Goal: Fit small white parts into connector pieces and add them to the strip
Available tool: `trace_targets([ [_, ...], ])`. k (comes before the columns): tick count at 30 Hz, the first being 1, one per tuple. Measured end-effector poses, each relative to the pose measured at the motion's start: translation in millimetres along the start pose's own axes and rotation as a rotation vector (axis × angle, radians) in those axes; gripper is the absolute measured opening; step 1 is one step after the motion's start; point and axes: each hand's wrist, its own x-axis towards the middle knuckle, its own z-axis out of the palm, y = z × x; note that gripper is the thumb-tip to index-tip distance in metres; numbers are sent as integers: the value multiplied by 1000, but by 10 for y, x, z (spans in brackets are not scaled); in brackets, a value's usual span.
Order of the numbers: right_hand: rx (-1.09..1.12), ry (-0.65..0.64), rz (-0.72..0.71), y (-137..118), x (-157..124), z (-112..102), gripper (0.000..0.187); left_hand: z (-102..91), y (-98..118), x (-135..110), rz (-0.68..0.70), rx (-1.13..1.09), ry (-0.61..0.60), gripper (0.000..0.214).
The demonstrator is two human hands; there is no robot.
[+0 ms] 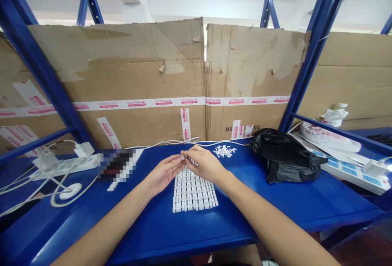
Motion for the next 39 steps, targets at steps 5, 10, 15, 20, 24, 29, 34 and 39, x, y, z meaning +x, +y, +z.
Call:
trace_targets([
  [5,-201,13,-73,-1,-3,70,27,-8,-18,17,-39,-84,28,10],
  [10,-382,-15,174,188,32,-75,24,17,-7,-17,-51,7,-3,20],
  [15,-608,-283,585,608,-155,-372,19,5,-5,-24,214,346,-9,32],
  [20,-488,-311,547,682,-280,-373,19,-26,-35,-18,541,737,51,25],
  [24,-128,-196,375,307,-108,-180,24,-12,-24,-60,712,927,70,19],
  [29,51,-95,275,-80,47,-3,19,17,17,-107,801,1063,73,15],
  [34,48,-67,370,-115,32,32,14,47,14,-121,855,1099,98,14],
  [39,-66,-71,387,-127,48,78,14,80,-7,-118,865,1068,99,12],
])
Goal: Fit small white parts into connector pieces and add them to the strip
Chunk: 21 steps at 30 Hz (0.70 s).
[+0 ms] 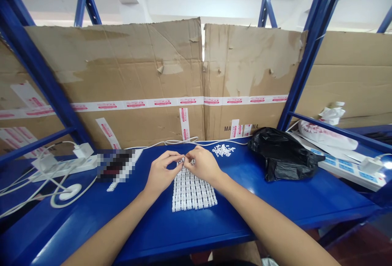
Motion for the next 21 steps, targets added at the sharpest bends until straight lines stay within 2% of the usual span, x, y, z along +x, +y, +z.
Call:
trace_targets([
  [4,-224,-1,9,168,41,-36,16,-17,-32,6,-32,-20,-4,15],
  [7,-424,-62,129,421,53,-175,19,-137,-113,32,-66,4,-43,14],
  [10,-565,-158,294,659,26,-344,23,-350,-234,74,-87,154,-141,6],
  [12,-592,-195,369,766,3,-429,25,-497,-317,101,-64,250,-231,5],
  [15,-567,-197,417,845,-10,-496,26,-651,-410,128,-82,258,-330,9],
  [21,-508,-166,389,859,6,-490,25,-728,-441,136,-121,218,-431,15],
])
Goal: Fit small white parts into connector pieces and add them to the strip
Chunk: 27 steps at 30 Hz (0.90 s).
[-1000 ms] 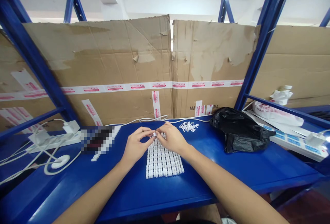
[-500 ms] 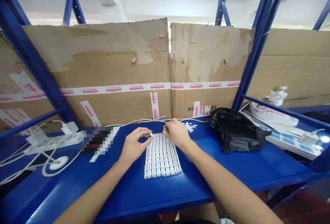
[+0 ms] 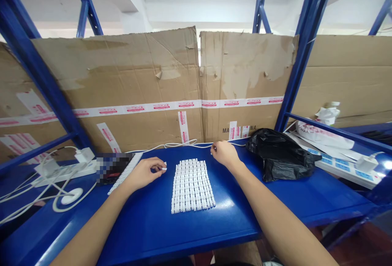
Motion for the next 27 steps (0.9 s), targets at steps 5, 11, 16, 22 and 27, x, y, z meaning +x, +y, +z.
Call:
trace_targets([
  [5,41,-6,-42,-37,-17,28,26,20,-39,4,8,-3,17,16],
  [11,152,-13,-192,-125,-44,102,25,73,-170,16,1,127,97,37],
  [16,327,38,-421,-228,-42,224,21,119,-250,44,-40,153,85,44],
  [22,435,56,-497,-271,-39,324,30,155,-291,87,-88,211,101,42],
  [27,480,-1,-543,-266,-52,353,34,197,-279,91,-177,327,94,46],
])
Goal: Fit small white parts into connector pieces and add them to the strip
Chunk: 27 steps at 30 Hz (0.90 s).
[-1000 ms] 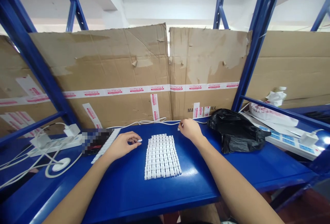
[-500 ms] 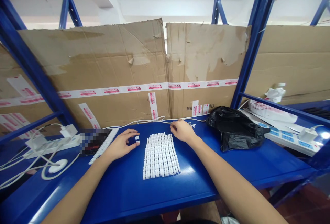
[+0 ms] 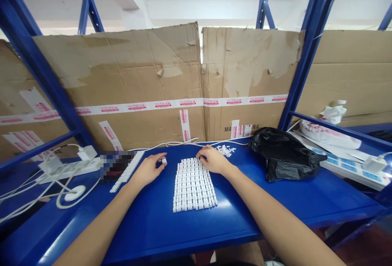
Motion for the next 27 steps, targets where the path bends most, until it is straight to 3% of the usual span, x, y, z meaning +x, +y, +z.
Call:
trace_targets([
  [7,-51,-31,-9,70,0,-69,38,59,-56,3,-2,40,16,43],
  [11,-84,-35,12,146,-7,-115,35,62,-83,2,1,-6,53,56],
  [17,-176,-37,90,296,32,-86,17,106,110,-29,68,-39,149,62],
  [22,-198,-35,166,429,72,-23,15,167,310,-64,137,38,103,51],
  [27,-185,-24,209,469,47,0,14,100,203,-27,87,258,6,35],
])
